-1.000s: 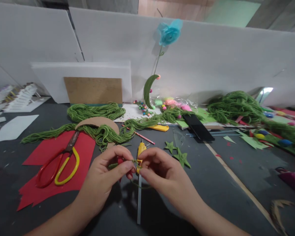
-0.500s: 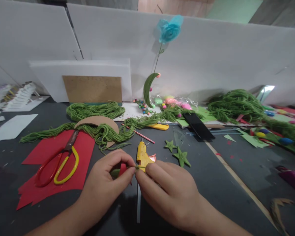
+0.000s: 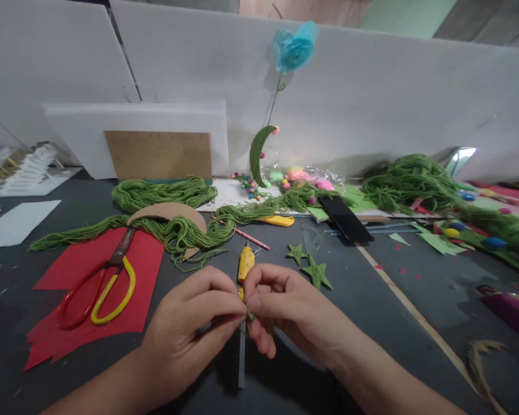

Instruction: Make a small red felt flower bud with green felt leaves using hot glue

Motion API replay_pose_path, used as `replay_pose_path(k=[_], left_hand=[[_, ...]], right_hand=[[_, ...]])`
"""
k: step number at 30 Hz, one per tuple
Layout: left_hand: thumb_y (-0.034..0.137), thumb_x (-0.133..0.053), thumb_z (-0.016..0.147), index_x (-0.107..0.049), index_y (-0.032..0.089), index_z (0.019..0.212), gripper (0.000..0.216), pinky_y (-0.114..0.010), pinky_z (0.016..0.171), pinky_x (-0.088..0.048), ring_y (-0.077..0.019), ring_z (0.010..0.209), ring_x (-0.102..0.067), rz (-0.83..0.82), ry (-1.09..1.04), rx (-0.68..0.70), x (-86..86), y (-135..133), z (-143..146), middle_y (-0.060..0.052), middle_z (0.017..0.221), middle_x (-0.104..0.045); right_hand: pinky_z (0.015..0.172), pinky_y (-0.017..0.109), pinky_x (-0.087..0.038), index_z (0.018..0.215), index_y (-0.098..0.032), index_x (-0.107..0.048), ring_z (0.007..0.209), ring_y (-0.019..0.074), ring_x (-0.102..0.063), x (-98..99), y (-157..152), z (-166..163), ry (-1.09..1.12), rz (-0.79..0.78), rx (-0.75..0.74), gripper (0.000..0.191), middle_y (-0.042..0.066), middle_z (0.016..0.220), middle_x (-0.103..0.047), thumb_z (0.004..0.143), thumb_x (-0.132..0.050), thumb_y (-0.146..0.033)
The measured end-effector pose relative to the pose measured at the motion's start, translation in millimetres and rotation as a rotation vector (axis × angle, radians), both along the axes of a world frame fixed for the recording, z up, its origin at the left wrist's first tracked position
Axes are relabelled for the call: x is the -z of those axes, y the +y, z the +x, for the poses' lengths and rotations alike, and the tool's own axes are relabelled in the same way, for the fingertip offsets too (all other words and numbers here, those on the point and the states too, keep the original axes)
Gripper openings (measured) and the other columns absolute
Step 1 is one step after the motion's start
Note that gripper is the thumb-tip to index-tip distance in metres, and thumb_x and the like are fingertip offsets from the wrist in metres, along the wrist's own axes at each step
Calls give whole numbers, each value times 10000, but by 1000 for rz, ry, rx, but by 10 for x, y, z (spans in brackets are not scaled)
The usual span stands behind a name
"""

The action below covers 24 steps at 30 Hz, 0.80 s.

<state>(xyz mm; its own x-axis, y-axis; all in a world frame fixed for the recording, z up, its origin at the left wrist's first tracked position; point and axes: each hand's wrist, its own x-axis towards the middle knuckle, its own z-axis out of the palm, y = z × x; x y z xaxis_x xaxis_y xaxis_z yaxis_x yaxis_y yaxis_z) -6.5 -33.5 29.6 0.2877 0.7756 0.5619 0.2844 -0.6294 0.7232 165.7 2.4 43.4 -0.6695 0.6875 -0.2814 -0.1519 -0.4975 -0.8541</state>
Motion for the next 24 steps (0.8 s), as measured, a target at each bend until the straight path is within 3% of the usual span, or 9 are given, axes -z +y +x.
replay_pose_path(k=[3, 6, 9, 12, 15, 20, 24], left_hand=[[-4, -540, 772, -607, 200, 886, 243, -188, 643, -465, -107, 737, -576, 56, 3, 19, 29, -1, -4, -13, 808, -589], [17, -566, 768, -586, 218, 877, 230, -170, 630, -458, -103, 751, -575, 8, -51, -43, 44, -5, 26, 3, 805, -594], [42, -573, 775, -600, 259, 912, 257, -166, 645, -443, -97, 757, -567, -91, -71, -103, 57, -6, 54, 22, 820, -603], [70, -575, 785, -637, 289, 870, 243, -161, 662, -427, -92, 760, -555, -197, -123, -109, 62, 6, 63, 40, 807, -604], [131, -604, 783, -660, 277, 760, 157, -150, 674, -415, -84, 740, -541, -417, -275, -119, 60, 24, 72, 52, 761, -595], [215, -659, 745, -663, 228, 730, 21, -132, 560, -411, -55, 570, -517, -905, -656, -36, 34, 32, 117, 55, 627, -582], [167, -677, 714, -660, 182, 706, 24, -112, 514, -394, -39, 509, -503, -1059, -809, 5, 6, 46, 134, 44, 558, -584]], right_hand=[[334, 131, -338, 706, -166, -530, 376, 62, -485, 10, -14, -21, 6, -60, -7, 118, -22, 507, -594, 697, -634, -221], [339, 117, -220, 667, -155, -552, 385, 19, -358, -21, -31, -33, -69, 20, 78, 122, -62, 483, -494, 655, -666, -198], [376, 136, -215, 649, -150, -570, 438, 26, -340, -38, -40, -37, -143, 130, 165, 102, -63, 505, -453, 646, -659, -199], [389, 160, -200, 657, -158, -565, 446, 38, -324, -29, -46, -41, -184, 134, 156, 111, -61, 507, -445, 663, -648, -233], [405, 178, -188, 648, -162, -553, 459, 46, -321, -18, -48, -52, -199, 136, 146, 128, -60, 518, -443, 675, -641, -252], [477, 196, -256, 640, -158, -561, 513, 59, -362, -10, -41, -64, -212, 303, 168, 125, -50, 565, -494, 715, -624, -236], [520, 204, -286, 651, -155, -557, 545, 70, -383, 4, -37, -65, -248, 357, 163, 131, -42, 600, -517, 736, -607, -241]])
